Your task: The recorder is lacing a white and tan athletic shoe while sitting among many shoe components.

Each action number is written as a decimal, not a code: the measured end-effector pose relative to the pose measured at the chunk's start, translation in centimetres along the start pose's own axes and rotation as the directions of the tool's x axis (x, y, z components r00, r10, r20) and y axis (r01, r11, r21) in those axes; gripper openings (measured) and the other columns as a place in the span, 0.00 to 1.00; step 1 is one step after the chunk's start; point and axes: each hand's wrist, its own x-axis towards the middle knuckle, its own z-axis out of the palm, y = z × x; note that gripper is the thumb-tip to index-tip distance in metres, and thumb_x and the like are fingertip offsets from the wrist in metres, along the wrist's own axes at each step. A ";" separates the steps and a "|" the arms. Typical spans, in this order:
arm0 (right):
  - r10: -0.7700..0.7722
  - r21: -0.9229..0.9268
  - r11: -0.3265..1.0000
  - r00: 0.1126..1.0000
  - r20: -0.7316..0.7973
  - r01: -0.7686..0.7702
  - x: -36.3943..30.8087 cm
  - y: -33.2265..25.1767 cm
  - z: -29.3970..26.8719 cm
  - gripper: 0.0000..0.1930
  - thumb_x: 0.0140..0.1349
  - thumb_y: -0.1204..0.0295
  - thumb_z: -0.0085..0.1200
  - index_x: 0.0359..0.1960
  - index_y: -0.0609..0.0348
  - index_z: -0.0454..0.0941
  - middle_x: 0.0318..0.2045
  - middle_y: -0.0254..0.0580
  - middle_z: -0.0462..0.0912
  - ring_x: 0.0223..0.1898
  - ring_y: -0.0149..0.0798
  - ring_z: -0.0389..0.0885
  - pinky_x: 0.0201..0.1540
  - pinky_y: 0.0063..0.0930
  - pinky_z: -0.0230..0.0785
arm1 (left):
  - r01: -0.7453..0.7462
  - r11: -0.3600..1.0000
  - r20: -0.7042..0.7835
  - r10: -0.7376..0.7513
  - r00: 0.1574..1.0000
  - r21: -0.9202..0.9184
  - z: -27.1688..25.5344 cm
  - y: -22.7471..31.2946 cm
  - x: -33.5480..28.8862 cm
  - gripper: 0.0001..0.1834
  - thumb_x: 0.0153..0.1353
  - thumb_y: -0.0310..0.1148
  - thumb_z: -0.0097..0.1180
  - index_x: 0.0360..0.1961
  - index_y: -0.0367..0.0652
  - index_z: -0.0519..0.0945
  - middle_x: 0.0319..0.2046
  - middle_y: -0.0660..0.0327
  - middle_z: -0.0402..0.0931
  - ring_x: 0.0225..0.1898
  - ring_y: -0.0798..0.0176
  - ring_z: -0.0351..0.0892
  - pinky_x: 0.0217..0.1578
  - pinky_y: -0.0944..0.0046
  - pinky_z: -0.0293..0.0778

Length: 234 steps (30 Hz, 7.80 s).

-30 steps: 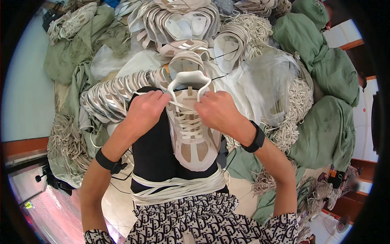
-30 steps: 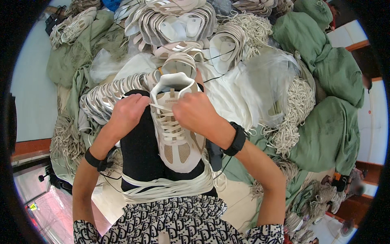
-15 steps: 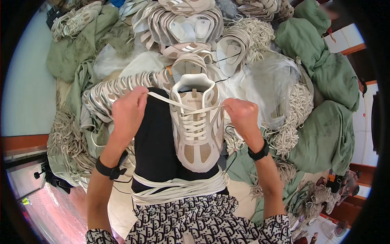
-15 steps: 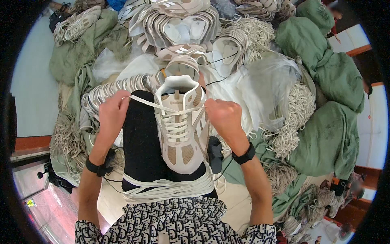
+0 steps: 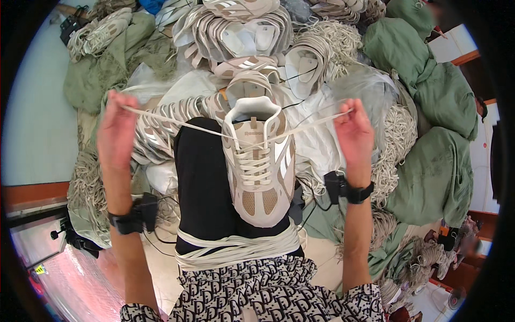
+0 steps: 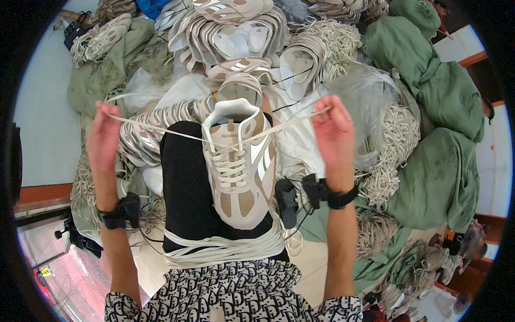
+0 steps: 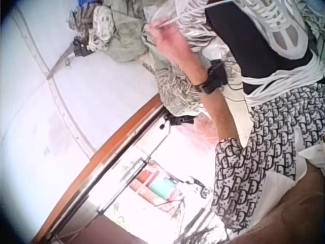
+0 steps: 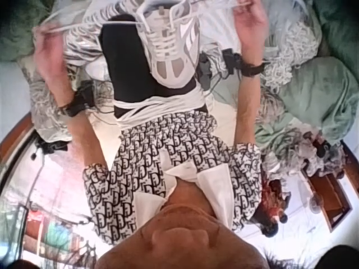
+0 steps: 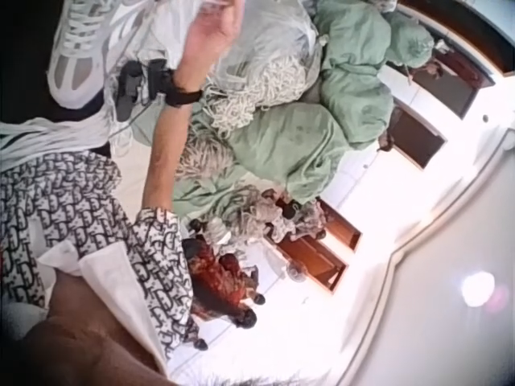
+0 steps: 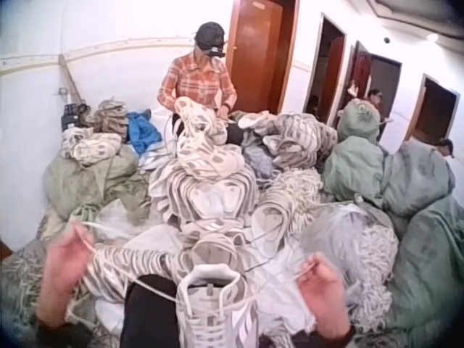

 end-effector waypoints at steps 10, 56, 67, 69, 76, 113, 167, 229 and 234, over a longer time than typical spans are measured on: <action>-0.190 -0.288 0.955 0.894 -0.406 0.073 2.9 -10.0 -11.8 0.14 0.58 0.76 0.51 0.46 0.65 0.71 0.40 0.42 0.77 0.42 0.37 0.76 0.43 0.28 0.69 | -0.190 0.939 -0.383 0.294 0.876 0.285 -12.7 12.9 -1.1 0.16 0.64 0.24 0.43 0.52 0.28 0.62 0.38 0.58 0.69 0.43 0.63 0.68 0.51 0.65 0.66; 0.317 -0.860 0.413 0.933 -0.173 -0.300 -1.7 6.0 6.0 0.05 0.50 0.76 0.56 0.27 0.64 0.81 0.17 0.31 0.76 0.18 0.21 0.67 0.20 0.14 0.57 | -0.542 -0.504 0.092 -0.670 0.737 0.672 8.5 -12.5 -3.3 0.07 0.47 0.30 0.52 0.26 0.38 0.73 0.18 0.53 0.75 0.23 0.54 0.78 0.25 0.57 0.73; 0.065 -0.941 0.007 0.938 0.339 0.340 -2.9 7.5 3.8 0.04 0.47 0.73 0.56 0.22 0.60 0.77 0.20 0.41 0.77 0.22 0.39 0.76 0.24 0.28 0.68 | -0.834 -0.406 0.466 -0.696 0.547 0.373 9.1 -14.5 -2.4 0.02 0.42 0.27 0.52 0.19 0.43 0.73 0.18 0.60 0.70 0.24 0.57 0.74 0.26 0.59 0.69; 0.040 -0.933 0.023 0.932 0.360 0.359 -3.0 7.6 3.5 0.04 0.46 0.74 0.57 0.23 0.61 0.78 0.21 0.41 0.78 0.21 0.38 0.76 0.24 0.26 0.68 | -0.846 -0.369 0.571 -0.624 0.533 0.386 9.7 -14.5 -2.2 0.02 0.41 0.27 0.52 0.19 0.44 0.73 0.18 0.62 0.69 0.25 0.59 0.73 0.27 0.61 0.68; -0.042 -0.894 -0.100 0.895 0.443 0.438 -2.9 8.1 3.4 0.03 0.45 0.74 0.57 0.22 0.59 0.78 0.20 0.39 0.78 0.20 0.38 0.77 0.22 0.27 0.68 | -0.400 -0.370 0.187 -0.494 0.849 0.839 10.3 -16.1 -2.2 0.05 0.49 0.30 0.50 0.26 0.45 0.78 0.21 0.54 0.75 0.26 0.50 0.76 0.28 0.54 0.71; -0.252 -0.839 0.007 0.813 0.525 0.544 -3.7 10.1 1.8 0.03 0.44 0.78 0.51 0.20 0.62 0.70 0.16 0.42 0.71 0.18 0.43 0.72 0.20 0.33 0.65 | -0.167 -0.171 0.035 -0.587 0.809 0.971 9.6 -17.9 -2.3 0.08 0.47 0.28 0.48 0.25 0.35 0.76 0.15 0.55 0.73 0.19 0.60 0.74 0.23 0.63 0.68; 0.335 -0.829 0.546 0.938 0.089 -0.116 -1.6 8.5 3.3 0.27 0.41 0.82 0.58 0.49 0.60 0.73 0.20 0.28 0.72 0.24 0.22 0.68 0.29 0.15 0.61 | 0.023 -0.248 -0.227 -0.841 0.492 0.968 10.8 -13.5 0.4 0.05 0.48 0.28 0.51 0.21 0.40 0.77 0.14 0.67 0.69 0.11 0.76 0.64 0.10 0.72 0.57; -0.217 -0.842 0.537 0.954 -0.206 -0.060 0.8 -5.5 -0.8 0.09 0.57 0.72 0.50 0.33 0.68 0.77 0.21 0.40 0.77 0.17 0.26 0.67 0.19 0.18 0.57 | -0.055 0.899 -0.322 0.211 0.923 0.434 -7.7 1.3 -2.3 0.15 0.59 0.25 0.49 0.47 0.29 0.69 0.30 0.62 0.70 0.30 0.71 0.68 0.33 0.72 0.68; -0.190 -0.595 0.803 0.947 -0.261 -0.003 1.5 -4.2 -0.3 0.09 0.59 0.72 0.48 0.38 0.66 0.75 0.26 0.40 0.78 0.18 0.24 0.66 0.19 0.16 0.56 | 0.093 0.581 -0.465 0.534 0.706 0.809 -8.8 3.4 -1.6 0.22 0.58 0.23 0.50 0.53 0.28 0.65 0.35 0.59 0.71 0.34 0.69 0.70 0.35 0.70 0.69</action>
